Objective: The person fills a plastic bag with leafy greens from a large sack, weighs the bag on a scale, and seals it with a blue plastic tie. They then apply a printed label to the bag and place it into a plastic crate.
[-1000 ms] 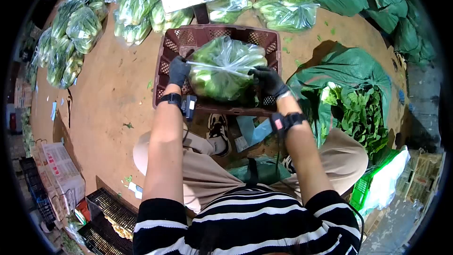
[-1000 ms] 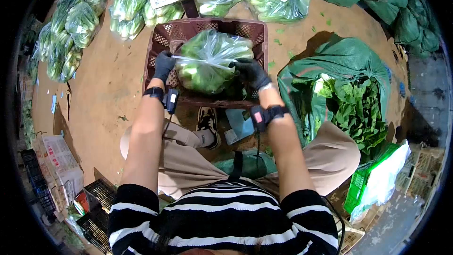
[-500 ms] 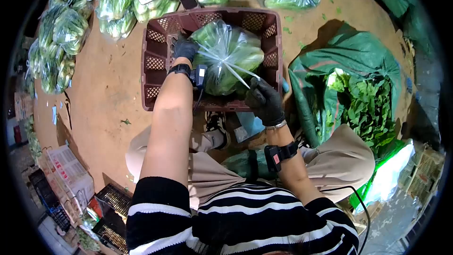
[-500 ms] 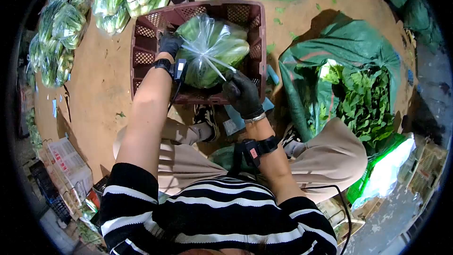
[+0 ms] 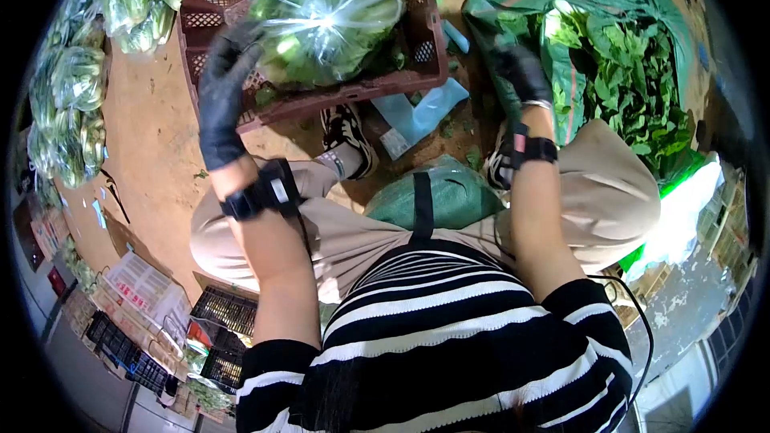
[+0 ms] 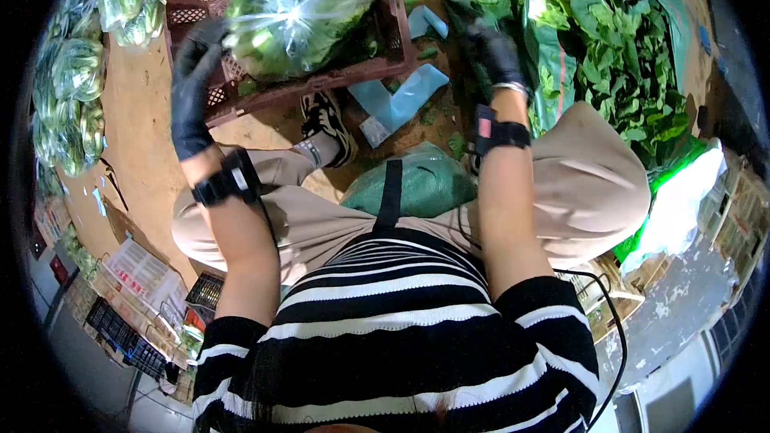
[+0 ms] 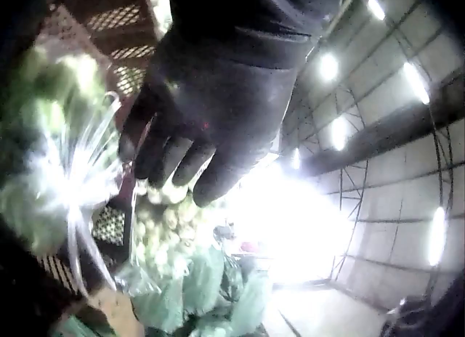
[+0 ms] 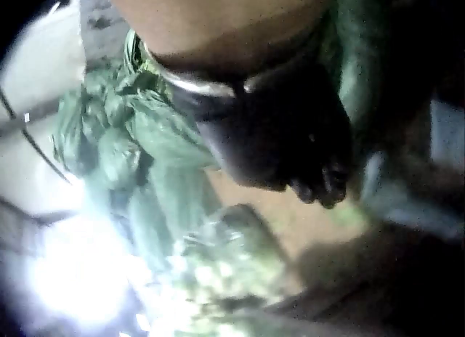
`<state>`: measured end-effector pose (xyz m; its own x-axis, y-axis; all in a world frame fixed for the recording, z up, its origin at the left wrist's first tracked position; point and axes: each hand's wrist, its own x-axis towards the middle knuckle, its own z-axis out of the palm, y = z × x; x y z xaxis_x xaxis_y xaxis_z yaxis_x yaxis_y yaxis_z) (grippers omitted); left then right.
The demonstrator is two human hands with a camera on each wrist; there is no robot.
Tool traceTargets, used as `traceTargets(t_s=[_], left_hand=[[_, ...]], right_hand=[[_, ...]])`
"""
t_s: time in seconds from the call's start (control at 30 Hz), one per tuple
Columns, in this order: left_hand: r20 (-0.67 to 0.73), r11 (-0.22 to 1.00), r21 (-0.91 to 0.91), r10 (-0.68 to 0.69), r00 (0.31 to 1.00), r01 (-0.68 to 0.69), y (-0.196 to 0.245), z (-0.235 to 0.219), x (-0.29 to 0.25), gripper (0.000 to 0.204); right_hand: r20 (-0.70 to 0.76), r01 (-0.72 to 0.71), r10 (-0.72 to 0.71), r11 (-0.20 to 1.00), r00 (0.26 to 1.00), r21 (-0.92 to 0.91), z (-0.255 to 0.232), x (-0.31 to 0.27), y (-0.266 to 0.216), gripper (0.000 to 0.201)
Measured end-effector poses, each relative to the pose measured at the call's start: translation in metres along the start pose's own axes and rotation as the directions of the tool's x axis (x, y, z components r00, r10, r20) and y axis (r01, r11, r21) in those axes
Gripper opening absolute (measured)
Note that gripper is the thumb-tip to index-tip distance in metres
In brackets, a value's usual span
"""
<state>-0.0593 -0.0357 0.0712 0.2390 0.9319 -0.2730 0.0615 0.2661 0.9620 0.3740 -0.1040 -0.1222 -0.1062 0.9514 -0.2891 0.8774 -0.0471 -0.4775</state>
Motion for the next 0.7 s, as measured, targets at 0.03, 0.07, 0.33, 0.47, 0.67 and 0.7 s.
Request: traceTargets(t_s=[0.03,0.07,0.33,0.47,0.67,0.7], left_hand=[[0.125,0.993,0.119,-0.022,0.992,0.007,-0.014,0.013,-0.015,0.025],[0.239,0.972,0.237,-0.057,0.969,-0.001,-0.032,0.031,-0.028,0.022],[0.247,0.884,0.466,-0.139,0.959,0.008,-0.153,0.132,-0.065,0.044],[0.398,0.956,0.282,-0.034,0.917,-0.087,-0.133,0.152,-0.048,0.051],[0.574,0.976,0.119,-0.218,0.789,0.183,-0.028,0.174,-0.077,0.026],[0.459,0.982,0.062,-0.186,0.869,0.178,-0.025,0.178,-0.079,0.03]], right_hand=[[0.016,-0.114,0.114,0.964,0.993,0.24,0.04,-0.006,-0.002,0.024],[0.061,-0.216,0.212,0.861,0.975,0.461,0.068,-0.003,-0.02,0.03],[0.649,0.474,-0.171,0.818,0.741,-0.326,0.088,-0.001,-0.112,0.031],[0.731,0.616,-0.422,0.788,0.536,0.003,-0.007,-0.027,-0.161,0.014],[0.074,0.45,-0.443,0.884,0.893,-0.129,-0.116,-0.039,-0.164,0.036],[-0.17,0.484,-0.521,0.848,0.837,-0.214,-0.125,-0.043,-0.173,0.042]])
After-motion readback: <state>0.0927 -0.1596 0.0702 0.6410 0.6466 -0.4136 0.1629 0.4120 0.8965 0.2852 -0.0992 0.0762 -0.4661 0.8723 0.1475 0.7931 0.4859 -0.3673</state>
